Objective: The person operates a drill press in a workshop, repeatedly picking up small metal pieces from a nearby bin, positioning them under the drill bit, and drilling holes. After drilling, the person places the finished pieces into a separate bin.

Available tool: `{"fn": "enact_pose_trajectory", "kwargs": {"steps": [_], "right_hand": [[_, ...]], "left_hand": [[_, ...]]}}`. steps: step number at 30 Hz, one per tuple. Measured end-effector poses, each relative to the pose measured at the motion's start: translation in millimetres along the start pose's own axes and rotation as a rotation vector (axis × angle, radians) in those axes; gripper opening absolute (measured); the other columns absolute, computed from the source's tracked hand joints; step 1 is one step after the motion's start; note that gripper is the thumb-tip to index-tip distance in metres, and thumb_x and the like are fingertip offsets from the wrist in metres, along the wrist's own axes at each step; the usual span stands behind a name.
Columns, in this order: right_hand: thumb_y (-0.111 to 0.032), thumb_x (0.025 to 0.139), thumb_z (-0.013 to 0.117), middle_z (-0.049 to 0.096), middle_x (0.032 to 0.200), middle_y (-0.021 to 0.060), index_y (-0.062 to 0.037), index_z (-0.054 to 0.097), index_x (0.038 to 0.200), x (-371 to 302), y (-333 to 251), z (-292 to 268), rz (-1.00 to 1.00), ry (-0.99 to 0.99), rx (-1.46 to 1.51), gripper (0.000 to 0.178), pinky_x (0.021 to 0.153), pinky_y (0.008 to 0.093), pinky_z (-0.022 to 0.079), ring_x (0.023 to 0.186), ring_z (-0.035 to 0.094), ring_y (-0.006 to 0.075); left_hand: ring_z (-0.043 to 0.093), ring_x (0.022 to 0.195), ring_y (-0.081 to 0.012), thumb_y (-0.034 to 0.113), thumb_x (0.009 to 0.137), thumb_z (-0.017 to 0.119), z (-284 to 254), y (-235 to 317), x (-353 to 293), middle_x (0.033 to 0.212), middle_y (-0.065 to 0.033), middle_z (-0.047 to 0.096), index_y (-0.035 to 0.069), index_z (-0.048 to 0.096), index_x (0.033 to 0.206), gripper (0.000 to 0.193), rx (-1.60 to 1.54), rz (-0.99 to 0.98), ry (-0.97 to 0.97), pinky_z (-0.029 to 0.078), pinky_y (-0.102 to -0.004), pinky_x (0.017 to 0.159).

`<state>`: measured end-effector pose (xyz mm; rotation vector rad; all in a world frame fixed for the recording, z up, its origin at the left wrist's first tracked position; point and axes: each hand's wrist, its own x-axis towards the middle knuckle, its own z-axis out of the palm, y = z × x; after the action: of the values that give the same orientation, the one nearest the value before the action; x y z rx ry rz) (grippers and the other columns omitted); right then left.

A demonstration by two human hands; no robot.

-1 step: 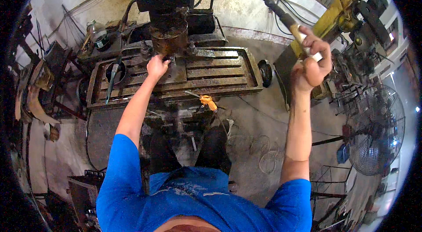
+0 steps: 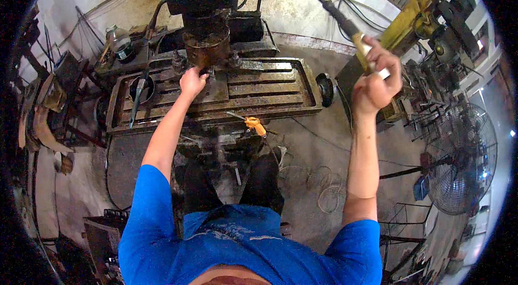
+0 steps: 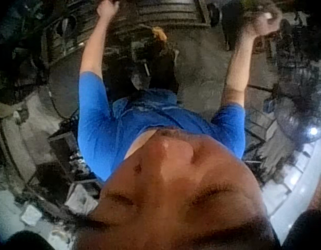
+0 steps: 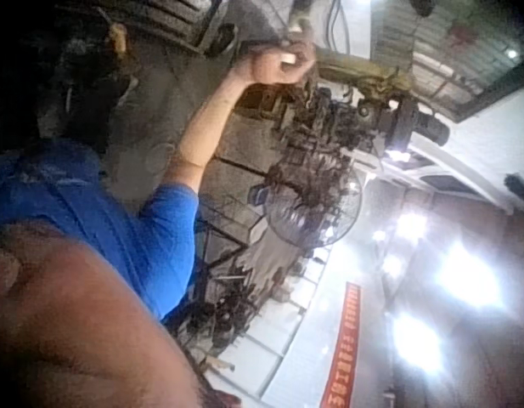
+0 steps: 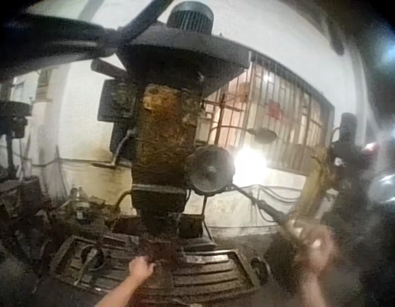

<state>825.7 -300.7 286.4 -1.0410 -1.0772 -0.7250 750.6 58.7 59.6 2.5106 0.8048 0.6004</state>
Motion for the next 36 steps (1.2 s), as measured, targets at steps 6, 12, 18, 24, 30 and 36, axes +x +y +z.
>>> {"fn": "enact_pose_trajectory", "kwargs": {"steps": [6,12,18,24,30,36], "right_hand": [[-0.012,0.059,0.049,0.049,0.077,0.0125,-0.0032,0.042,0.070,-5,-2,1,0.043,0.035,0.115,0.016,0.094,0.0506,0.029,0.095,0.050,0.0353],[-0.009,0.058,0.046,0.049,0.077,0.0124,-0.0032,0.042,0.069,-12,-4,1,0.089,0.066,0.158,0.013,0.096,0.0503,0.027,0.100,0.048,0.0352],[-0.004,0.054,0.039,0.051,0.081,0.0133,-0.0016,0.045,0.070,-23,0,11,0.074,0.047,0.216,0.018,0.096,0.0500,0.027,0.101,0.048,0.0373],[-0.009,0.073,0.052,0.048,0.117,0.0263,0.0009,0.056,0.097,-31,22,-52,0.232,-0.010,0.127,0.026,0.085,0.0477,0.045,0.103,0.050,0.0387],[-0.007,0.079,0.041,0.054,0.106,0.0208,0.0045,0.048,0.096,-37,58,-49,-0.054,-0.062,-0.092,0.021,0.096,0.0510,0.032,0.108,0.047,0.0359],[-0.008,0.080,0.043,0.054,0.089,0.0157,0.0033,0.044,0.081,-37,74,-56,-0.197,-0.090,-0.271,0.011,0.092,0.0586,0.035,0.100,0.050,0.0359]], "left_hand": [[0.060,0.075,-0.0336,0.029,0.076,0.064,5,-7,3,0.079,-0.0184,0.062,0.004,0.058,0.106,0.040,0.038,0.009,0.009,0.047,-0.0429,0.063],[0.055,0.046,-0.0162,0.014,0.079,0.062,-20,-21,-9,0.060,-0.0118,0.058,-0.001,0.049,0.117,0.043,-0.331,0.100,-0.020,0.043,-0.0304,0.044],[0.051,0.047,-0.0085,0.009,0.080,0.060,-119,-45,-90,0.063,-0.0051,0.058,-0.001,0.049,0.118,0.040,-0.625,-0.052,-0.277,0.041,-0.0252,0.042],[0.052,0.057,-0.0092,0.011,0.079,0.060,-225,-134,-225,0.073,-0.0069,0.060,-0.001,0.053,0.112,0.037,-0.529,-0.253,-0.220,0.045,-0.0263,0.052],[0.059,0.060,-0.0149,0.016,0.073,0.065,-336,-277,-441,0.071,-0.0120,0.062,0.001,0.058,0.105,0.037,0.069,-0.706,0.223,0.046,-0.0294,0.058],[0.059,0.050,-0.0177,0.013,0.070,0.068,-353,-296,-569,0.070,-0.0125,0.063,-0.004,0.058,0.102,0.038,0.024,-1.249,0.336,0.048,-0.0298,0.047]]}}
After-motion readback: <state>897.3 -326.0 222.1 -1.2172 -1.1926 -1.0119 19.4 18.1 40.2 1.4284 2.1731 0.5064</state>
